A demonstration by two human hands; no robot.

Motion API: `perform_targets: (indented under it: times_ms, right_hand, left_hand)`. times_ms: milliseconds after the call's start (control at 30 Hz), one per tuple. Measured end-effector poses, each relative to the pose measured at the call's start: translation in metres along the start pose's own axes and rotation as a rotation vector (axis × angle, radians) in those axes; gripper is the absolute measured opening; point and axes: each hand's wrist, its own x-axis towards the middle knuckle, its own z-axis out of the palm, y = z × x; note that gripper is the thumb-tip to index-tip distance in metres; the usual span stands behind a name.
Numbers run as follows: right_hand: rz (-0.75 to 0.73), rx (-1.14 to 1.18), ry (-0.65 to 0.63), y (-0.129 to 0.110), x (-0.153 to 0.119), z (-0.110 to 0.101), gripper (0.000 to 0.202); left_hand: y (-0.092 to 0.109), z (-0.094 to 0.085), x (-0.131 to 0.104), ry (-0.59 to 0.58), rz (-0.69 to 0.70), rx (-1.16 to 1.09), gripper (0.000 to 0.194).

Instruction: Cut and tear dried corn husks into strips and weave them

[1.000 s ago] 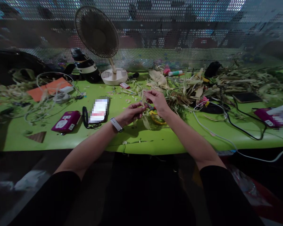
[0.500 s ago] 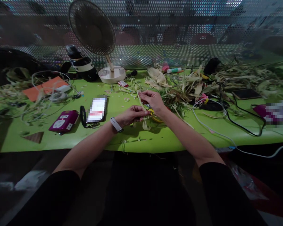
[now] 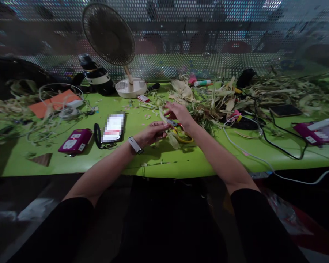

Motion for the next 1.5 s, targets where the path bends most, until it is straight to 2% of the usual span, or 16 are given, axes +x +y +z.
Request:
perform_targets:
  times_ms: [100, 200, 333, 500, 733, 900, 1033, 1233, 1333, 1500]
  right_hand:
    - [0.039, -0.132, -0.141, -0.004, -0.001, -0.008, 0.044]
    - [0.126, -0.23, -0.289, -0.01, -0.005, -0.017, 0.046]
    - [0.093, -0.233, -0.346, -0.02, -0.008, -0.025, 0.032]
    - [-0.03, -0.265, -0.269, -0.024, -0.009, -0.022, 0.032]
    - [-0.169, -0.328, -0.123, -0.017, -0.006, -0.016, 0.037]
    - [-0.275, -0.453, -0.143, -0.012, -0.007, -0.016, 0.04]
    - [-0.335, -0.52, -0.159, -0.011, -0.008, -0.016, 0.042]
    - [-0.442, -0.647, 0.043, -0.012, -0.006, -0.018, 0.039]
    - [-0.481, -0.73, 0.094, -0.007, -0.003, -0.02, 0.038]
    - [-0.662, -0.864, 0.191, 0.0, 0.004, -0.025, 0.047]
  left_hand:
    - [0.008, -0.008, 0.002, 0.111, 0.066, -0.124, 0.021]
    - [0.012, -0.015, 0.006, 0.153, 0.136, -0.176, 0.027]
    - [0.012, -0.018, 0.007, 0.181, 0.23, -0.167, 0.029]
    - [0.012, -0.014, 0.004, 0.242, 0.204, -0.108, 0.03]
    - [0.013, -0.014, 0.005, 0.276, 0.179, -0.06, 0.028]
    - [0.01, -0.014, 0.007, 0.219, 0.166, 0.003, 0.036]
    - [0.007, -0.014, 0.008, 0.226, 0.181, 0.069, 0.037]
    - [0.005, -0.013, 0.007, 0.171, 0.156, 0.084, 0.038]
    - [0.004, -0.012, 0.007, 0.131, 0.155, 0.066, 0.036]
    - [0.005, -0.011, 0.009, 0.158, 0.184, -0.1, 0.022]
